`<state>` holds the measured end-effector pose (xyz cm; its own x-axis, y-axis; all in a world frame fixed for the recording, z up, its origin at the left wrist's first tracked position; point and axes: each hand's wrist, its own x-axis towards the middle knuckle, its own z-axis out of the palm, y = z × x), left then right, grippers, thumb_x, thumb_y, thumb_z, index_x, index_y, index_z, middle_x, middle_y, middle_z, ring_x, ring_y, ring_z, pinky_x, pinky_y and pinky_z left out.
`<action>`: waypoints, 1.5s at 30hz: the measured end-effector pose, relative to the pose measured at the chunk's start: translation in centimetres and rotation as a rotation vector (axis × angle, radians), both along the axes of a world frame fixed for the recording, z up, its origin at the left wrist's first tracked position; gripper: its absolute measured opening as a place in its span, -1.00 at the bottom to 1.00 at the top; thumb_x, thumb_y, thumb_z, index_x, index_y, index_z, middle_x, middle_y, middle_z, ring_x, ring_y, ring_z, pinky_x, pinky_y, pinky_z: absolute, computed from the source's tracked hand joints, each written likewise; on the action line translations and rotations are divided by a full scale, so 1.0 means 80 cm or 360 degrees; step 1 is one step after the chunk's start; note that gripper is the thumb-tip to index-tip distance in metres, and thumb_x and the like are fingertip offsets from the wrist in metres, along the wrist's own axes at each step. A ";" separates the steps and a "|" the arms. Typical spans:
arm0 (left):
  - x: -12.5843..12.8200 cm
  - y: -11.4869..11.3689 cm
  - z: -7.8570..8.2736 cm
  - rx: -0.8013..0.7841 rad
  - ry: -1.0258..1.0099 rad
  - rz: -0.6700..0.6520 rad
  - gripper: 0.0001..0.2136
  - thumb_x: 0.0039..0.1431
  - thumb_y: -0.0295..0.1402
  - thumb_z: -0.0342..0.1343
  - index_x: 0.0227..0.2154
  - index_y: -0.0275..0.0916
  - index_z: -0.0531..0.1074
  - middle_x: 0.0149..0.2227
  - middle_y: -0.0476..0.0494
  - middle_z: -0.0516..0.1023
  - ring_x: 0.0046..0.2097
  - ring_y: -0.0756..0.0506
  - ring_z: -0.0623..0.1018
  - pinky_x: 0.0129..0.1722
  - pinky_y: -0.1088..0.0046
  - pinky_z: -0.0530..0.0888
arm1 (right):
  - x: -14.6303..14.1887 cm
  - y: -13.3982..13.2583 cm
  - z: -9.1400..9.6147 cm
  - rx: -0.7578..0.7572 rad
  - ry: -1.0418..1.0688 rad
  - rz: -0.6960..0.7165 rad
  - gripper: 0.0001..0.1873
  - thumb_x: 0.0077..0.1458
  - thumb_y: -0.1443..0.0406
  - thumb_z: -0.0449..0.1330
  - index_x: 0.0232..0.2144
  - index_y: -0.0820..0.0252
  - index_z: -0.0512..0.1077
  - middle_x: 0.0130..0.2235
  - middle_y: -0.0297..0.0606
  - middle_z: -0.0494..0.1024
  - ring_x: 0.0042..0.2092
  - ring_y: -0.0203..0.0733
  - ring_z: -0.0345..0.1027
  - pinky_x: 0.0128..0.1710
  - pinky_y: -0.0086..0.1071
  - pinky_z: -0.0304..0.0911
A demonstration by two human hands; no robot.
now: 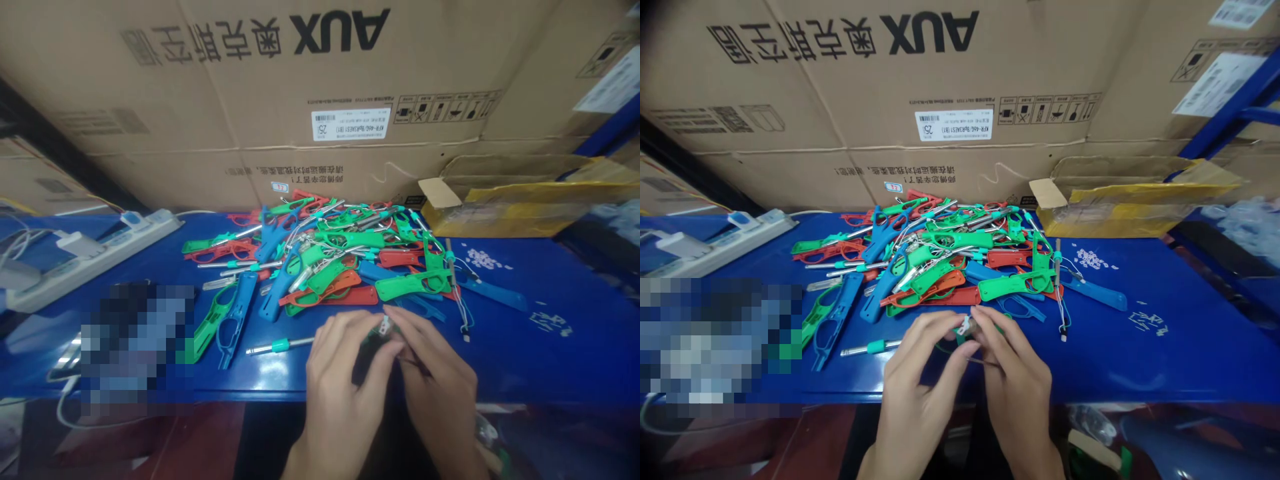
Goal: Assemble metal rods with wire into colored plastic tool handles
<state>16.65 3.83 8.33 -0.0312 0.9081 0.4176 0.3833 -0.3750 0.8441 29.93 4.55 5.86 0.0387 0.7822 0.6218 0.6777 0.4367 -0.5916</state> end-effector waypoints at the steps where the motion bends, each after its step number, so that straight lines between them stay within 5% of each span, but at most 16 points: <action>1: 0.004 0.002 0.001 -0.0003 -0.0082 -0.0012 -0.84 0.36 -0.41 0.21 -0.05 -0.12 0.54 -0.08 -0.11 0.64 -0.05 -0.15 0.61 0.00 0.30 0.49 | 0.000 0.001 -0.002 0.0013 0.0002 -0.0037 -0.65 0.36 0.39 0.09 0.01 0.07 0.61 -0.03 -0.26 0.69 -0.07 -0.24 0.64 -0.07 -0.49 0.52; 11: 0.014 0.020 -0.005 -0.0091 -0.0289 0.0103 -0.94 0.32 -0.41 0.25 -0.24 -0.13 0.61 -0.22 -0.03 0.71 -0.17 -0.11 0.66 -0.07 0.34 0.50 | -0.005 0.002 -0.010 0.0049 -0.0211 -0.0350 -0.70 0.39 0.28 0.11 -0.02 0.10 0.63 -0.11 -0.24 0.72 -0.17 -0.24 0.65 -0.26 -0.52 0.47; 21: 0.014 0.017 -0.007 -0.0231 -0.0376 0.0065 -0.96 0.36 -0.38 0.20 -0.23 -0.16 0.55 -0.23 -0.04 0.64 -0.18 -0.06 0.61 -0.11 0.44 0.49 | -0.005 0.004 -0.007 -0.0046 -0.0188 -0.0244 -0.69 0.39 0.30 0.12 0.05 0.03 0.60 -0.07 -0.24 0.69 -0.12 -0.21 0.63 -0.22 -0.48 0.48; 26: -0.007 0.023 0.004 -0.0251 -0.0431 -0.0247 -0.84 0.37 -0.33 0.20 -0.03 -0.14 0.51 -0.11 -0.06 0.58 -0.11 -0.06 0.58 -0.04 0.44 0.50 | 0.014 -0.001 0.004 -0.0095 -0.0111 -0.0102 -0.64 0.40 0.30 0.10 0.14 0.00 0.53 -0.10 -0.25 0.64 -0.14 -0.20 0.61 -0.21 -0.45 0.49; 32: -0.046 0.058 0.017 -0.0198 0.0294 -0.0426 -0.88 0.44 -0.38 0.11 -0.11 -0.16 0.55 -0.09 -0.09 0.51 0.00 -0.10 0.54 0.04 0.37 0.45 | 0.056 0.016 0.007 -0.0067 -0.0181 0.0028 -0.68 0.33 0.27 0.23 0.10 -0.06 0.52 -0.11 -0.32 0.62 -0.19 -0.23 0.57 -0.20 -0.43 0.50; 39: -0.025 0.059 -0.007 -0.0213 0.1046 -0.0147 -0.79 0.43 -0.29 0.10 -0.20 -0.24 0.62 -0.22 -0.18 0.53 -0.11 -0.24 0.50 -0.10 0.15 0.49 | 0.057 0.038 -0.003 -0.0152 -0.0169 0.0291 -0.72 0.35 0.29 0.21 0.06 -0.06 0.57 -0.16 -0.31 0.53 -0.25 -0.29 0.53 -0.33 -0.49 0.44; 45: -0.016 0.057 -0.010 -0.0268 0.1121 -0.0099 -0.86 0.37 -0.34 0.17 -0.20 -0.22 0.63 -0.20 -0.18 0.55 -0.09 -0.27 0.51 -0.10 0.10 0.51 | 0.055 0.028 -0.001 0.0046 -0.0266 -0.0011 -0.74 0.29 0.31 0.27 0.02 0.00 0.57 -0.19 -0.32 0.52 -0.27 -0.30 0.49 -0.28 -0.49 0.42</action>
